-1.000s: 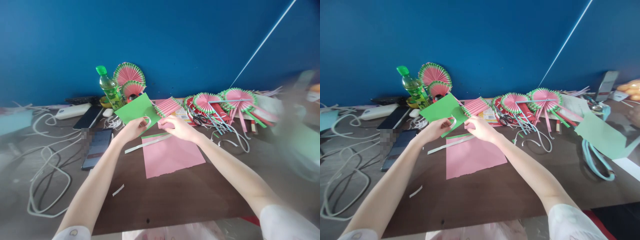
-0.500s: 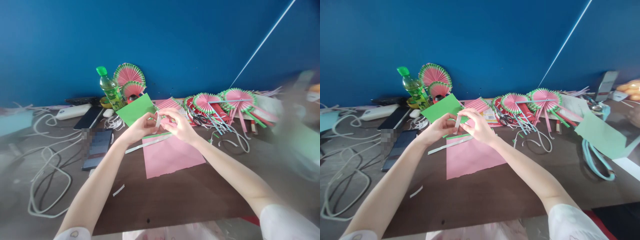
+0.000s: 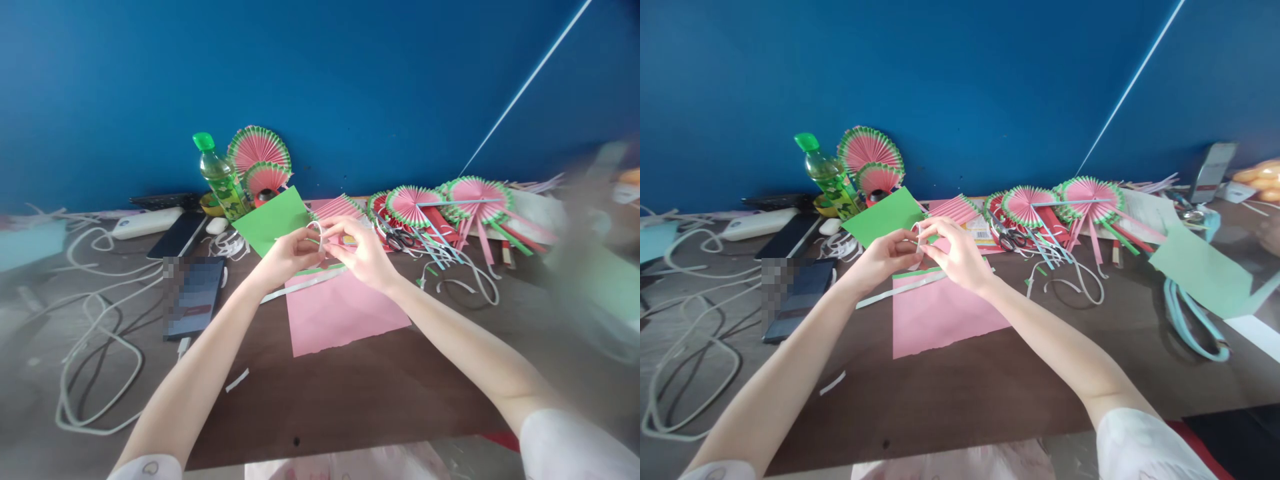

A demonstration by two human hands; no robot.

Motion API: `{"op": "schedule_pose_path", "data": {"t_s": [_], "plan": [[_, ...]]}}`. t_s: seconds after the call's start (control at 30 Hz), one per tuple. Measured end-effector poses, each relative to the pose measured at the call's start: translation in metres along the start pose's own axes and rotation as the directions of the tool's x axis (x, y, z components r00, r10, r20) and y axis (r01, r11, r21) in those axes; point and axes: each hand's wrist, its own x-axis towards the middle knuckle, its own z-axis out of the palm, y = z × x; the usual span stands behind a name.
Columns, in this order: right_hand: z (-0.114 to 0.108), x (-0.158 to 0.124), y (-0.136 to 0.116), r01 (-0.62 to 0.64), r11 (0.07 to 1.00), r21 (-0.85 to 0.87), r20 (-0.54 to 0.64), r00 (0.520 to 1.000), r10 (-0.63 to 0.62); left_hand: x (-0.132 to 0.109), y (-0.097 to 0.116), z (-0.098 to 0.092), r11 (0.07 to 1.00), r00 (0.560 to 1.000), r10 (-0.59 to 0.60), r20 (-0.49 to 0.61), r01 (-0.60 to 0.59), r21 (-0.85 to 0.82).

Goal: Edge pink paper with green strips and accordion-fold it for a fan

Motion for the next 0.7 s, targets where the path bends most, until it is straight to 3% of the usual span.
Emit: {"op": "schedule_pose_path", "data": {"t_s": [0.13,0.27,0.43,0.7], "plan": [[-0.001,0.001,-0.002,-0.072,0.995,0.073,0.021,0.997,0.071,0.0,0.0,0.002,1.0,1.0,-0.01,-0.011,0.011,0.019],[-0.002,0.002,0.0,-0.064,0.997,0.053,0.019,0.998,0.063,-0.001,0.003,0.004,1.0,1.0,-0.022,-0.003,0.022,0.018],[-0.002,0.002,0.003,-0.059,0.997,0.053,0.001,0.998,0.059,-0.003,0.009,0.008,0.988,0.999,-0.001,0.041,-0.005,0.155],[-0.004,0.002,0.001,-0.068,0.998,0.007,0.011,0.998,0.068,-0.003,0.011,0.011,0.972,0.999,0.026,-0.046,-0.014,0.234]]}}
